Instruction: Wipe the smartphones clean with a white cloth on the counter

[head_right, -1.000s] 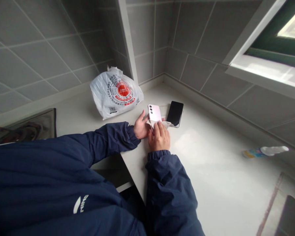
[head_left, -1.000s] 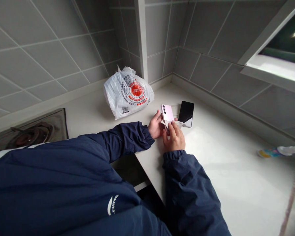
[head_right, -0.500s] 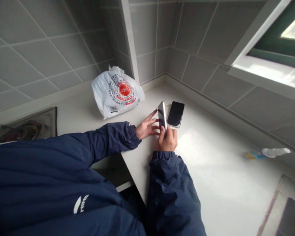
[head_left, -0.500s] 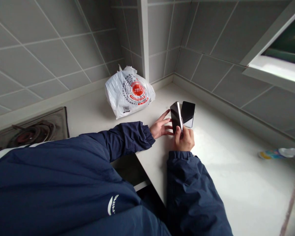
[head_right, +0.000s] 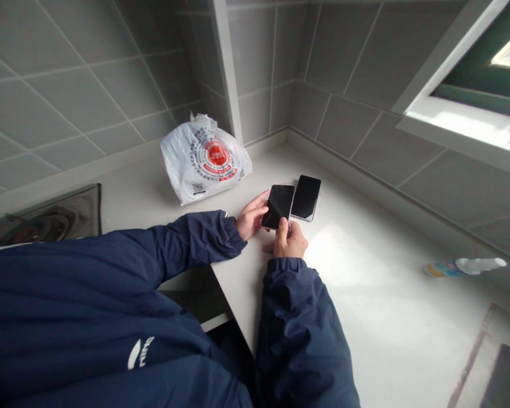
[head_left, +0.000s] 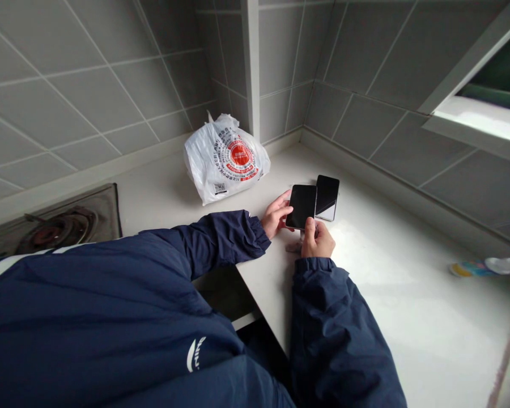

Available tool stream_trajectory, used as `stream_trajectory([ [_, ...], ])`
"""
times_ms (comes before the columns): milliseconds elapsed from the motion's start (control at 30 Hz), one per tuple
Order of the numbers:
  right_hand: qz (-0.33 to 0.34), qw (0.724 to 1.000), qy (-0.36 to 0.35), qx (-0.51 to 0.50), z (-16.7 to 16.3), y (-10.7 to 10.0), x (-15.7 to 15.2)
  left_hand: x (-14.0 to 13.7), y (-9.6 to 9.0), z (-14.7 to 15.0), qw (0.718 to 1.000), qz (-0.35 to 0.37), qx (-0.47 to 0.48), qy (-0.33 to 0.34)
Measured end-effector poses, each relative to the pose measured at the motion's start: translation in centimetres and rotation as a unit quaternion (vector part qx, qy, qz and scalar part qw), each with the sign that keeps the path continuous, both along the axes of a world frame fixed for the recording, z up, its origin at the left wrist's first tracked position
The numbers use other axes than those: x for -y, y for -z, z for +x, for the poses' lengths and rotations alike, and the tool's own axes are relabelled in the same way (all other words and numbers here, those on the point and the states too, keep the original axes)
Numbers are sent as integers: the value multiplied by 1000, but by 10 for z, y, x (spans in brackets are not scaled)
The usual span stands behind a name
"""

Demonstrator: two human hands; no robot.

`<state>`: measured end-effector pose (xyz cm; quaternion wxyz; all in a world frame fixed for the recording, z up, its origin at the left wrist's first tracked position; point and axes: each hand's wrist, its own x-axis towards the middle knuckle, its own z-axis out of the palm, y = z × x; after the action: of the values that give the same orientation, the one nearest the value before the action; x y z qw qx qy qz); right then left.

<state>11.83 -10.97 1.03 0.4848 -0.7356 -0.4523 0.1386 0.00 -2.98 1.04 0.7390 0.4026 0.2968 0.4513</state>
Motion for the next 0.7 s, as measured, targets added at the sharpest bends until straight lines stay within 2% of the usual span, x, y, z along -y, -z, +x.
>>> stream_trajectory([
  [367,-30,999,-39,14,1,1,-1,2,-2,3,1000,-14,-9,-13],
  [567,-24,998,-52,-2,3,3,-3,1,-4,6,999,-15,29,-35],
  [700,-18,998,-59,-13,7,7,-7,-1,-7,9,995,-64,55,-48],
])
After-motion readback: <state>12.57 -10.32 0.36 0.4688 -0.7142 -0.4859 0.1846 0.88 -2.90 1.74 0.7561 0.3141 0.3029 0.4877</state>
